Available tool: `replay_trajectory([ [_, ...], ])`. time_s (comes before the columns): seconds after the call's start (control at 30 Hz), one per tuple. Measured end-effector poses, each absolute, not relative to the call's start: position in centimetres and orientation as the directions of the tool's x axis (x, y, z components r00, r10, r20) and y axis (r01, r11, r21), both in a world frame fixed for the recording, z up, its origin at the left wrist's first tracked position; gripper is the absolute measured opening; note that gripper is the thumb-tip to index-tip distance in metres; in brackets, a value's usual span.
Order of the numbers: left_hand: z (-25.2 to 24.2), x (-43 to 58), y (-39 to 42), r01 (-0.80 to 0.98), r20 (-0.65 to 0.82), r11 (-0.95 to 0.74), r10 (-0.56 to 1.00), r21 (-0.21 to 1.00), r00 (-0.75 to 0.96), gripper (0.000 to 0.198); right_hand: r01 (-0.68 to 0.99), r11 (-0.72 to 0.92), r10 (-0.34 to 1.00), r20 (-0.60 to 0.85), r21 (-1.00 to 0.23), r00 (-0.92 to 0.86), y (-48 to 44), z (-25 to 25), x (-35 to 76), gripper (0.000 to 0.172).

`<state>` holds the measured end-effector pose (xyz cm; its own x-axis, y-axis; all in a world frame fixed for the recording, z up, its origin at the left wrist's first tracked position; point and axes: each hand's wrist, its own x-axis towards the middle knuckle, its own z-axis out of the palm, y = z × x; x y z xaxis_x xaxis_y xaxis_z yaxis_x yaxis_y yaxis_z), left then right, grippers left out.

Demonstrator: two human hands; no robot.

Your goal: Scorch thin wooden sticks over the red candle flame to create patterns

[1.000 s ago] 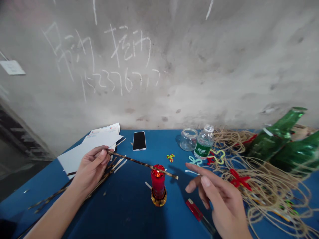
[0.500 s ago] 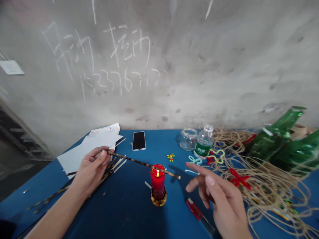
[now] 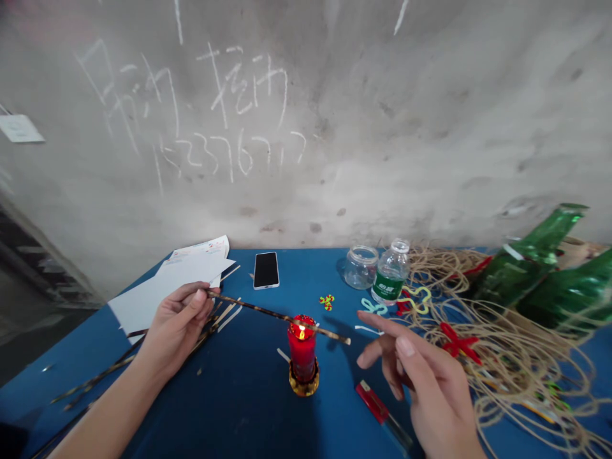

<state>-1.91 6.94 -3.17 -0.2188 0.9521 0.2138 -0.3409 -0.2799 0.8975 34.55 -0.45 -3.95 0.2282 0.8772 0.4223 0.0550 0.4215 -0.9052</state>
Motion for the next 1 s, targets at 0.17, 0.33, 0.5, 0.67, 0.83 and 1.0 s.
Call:
replay_trajectory([
  [0.17, -3.1, -1.7, 6.8, -0.336, 0.205, -0.267, 0.956, 0.903, -0.208, 0.042, 0.058, 0.413, 0.885, 0.416, -0.909, 0.21, -0.5, -4.4, 34.9, 0.041],
  [0.33, -3.2, -1.7, 6.7, -0.33, 0.217, -0.274, 0.956, 0.903, -0.198, 0.039, 0.056, 0.409, 0.891, 0.412, -0.911, 0.192, -0.5, -4.7, 35.1, 0.04],
  [0.5, -3.2, -1.6, 6.7, -0.324, 0.22, -0.275, 0.955, 0.905, -0.197, 0.039, 0.055, 0.421, 0.88, 0.423, -0.905, 0.215, -0.4, -4.4, 34.8, 0.039],
  [0.67, -3.3, -1.6, 6.6, -0.317, 0.22, -0.269, 0.959, 0.909, -0.181, 0.037, 0.043, 0.408, 0.89, 0.408, -0.912, 0.203, -0.4, -4.6, 34.9, 0.04],
  [0.83, -3.5, -1.6, 6.5, -0.323, 0.221, -0.269, 0.959, 0.908, -0.177, 0.036, 0.047, 0.4, 0.899, 0.402, -0.915, 0.176, -0.5, -5.1, 35.6, 0.041],
  [1.0, -3.4, -1.3, 6.5, -0.325, 0.219, -0.271, 0.958, 0.906, -0.187, 0.035, 0.048, 0.409, 0.891, 0.41, -0.911, 0.196, -0.6, -4.8, 35.3, 0.039],
])
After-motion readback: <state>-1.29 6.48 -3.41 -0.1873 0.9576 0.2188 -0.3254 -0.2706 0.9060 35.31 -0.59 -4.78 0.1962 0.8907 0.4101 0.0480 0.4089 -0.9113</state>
